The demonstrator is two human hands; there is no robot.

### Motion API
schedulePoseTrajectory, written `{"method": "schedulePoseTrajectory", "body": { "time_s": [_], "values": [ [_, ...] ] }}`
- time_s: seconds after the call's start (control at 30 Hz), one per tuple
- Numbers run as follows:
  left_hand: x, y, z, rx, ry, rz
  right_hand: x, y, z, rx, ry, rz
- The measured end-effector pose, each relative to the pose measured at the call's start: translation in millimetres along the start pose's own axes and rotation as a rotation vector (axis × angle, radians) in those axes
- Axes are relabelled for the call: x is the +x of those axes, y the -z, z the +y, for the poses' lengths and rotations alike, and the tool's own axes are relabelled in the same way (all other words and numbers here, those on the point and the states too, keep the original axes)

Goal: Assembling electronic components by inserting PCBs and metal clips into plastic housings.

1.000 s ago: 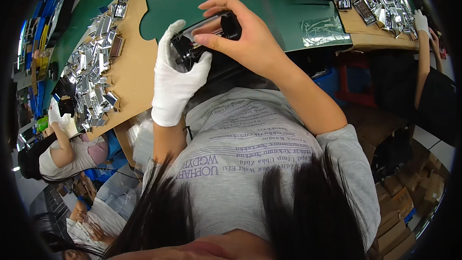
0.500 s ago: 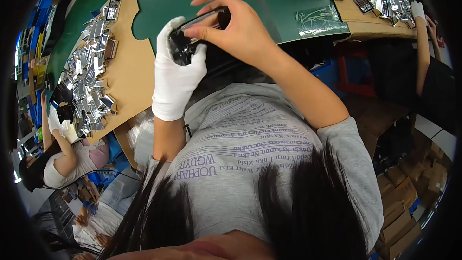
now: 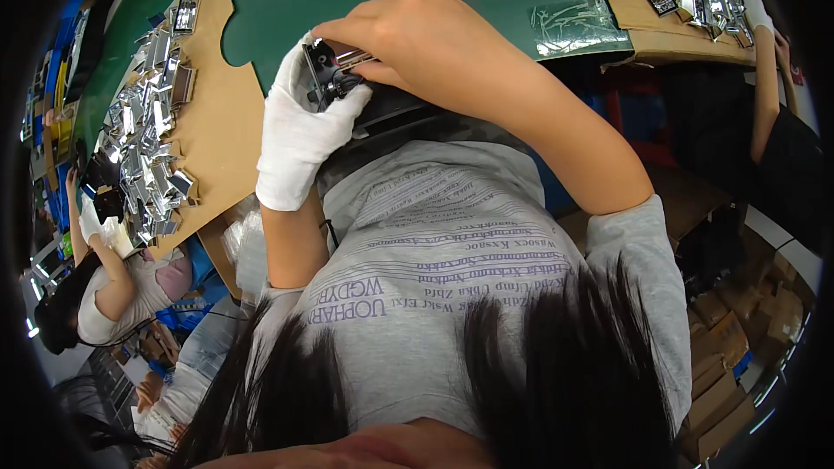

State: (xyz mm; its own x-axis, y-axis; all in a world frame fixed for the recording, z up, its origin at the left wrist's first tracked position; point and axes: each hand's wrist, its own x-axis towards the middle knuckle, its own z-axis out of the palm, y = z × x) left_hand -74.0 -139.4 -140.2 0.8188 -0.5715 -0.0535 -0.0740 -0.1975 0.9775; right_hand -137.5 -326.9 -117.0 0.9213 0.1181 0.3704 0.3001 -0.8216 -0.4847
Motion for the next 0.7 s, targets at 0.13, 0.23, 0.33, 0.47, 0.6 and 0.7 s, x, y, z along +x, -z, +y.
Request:
{"method": "schedulePoseTrajectory", "body": {
  "time_s": [0.13,0.23,0.33,0.47,0.6,0.7],
  "values": [
    [0.8,-0.2,-2.8,0.036,0.017,-0.003,1.1,0.6,2.4,0.013,-0.023,-0.051],
    [1.4,-1.4,0.4,0.064,0.010,-0.005,1.0,-1.6,4.1,0.031,-0.011,-0.026],
    [1.5,-2.2,2.6,0.051,0.029,-0.005,-1.7,-0.3,2.9,0.012,-0.023,-0.035],
    [0.1,-4.7,6.5,0.007,0.060,0.019,-3.4,3.0,3.7,-0.025,-0.025,0.047],
    [-1.5,-7.9,9.0,-0.091,0.116,0.095,-5.5,7.2,4.6,-0.069,0.005,0.305],
    [-2.9,-7.4,9.9,-0.080,0.130,0.093,-20.8,16.7,-11.7,-0.173,-0.058,0.167]
  ]
}}
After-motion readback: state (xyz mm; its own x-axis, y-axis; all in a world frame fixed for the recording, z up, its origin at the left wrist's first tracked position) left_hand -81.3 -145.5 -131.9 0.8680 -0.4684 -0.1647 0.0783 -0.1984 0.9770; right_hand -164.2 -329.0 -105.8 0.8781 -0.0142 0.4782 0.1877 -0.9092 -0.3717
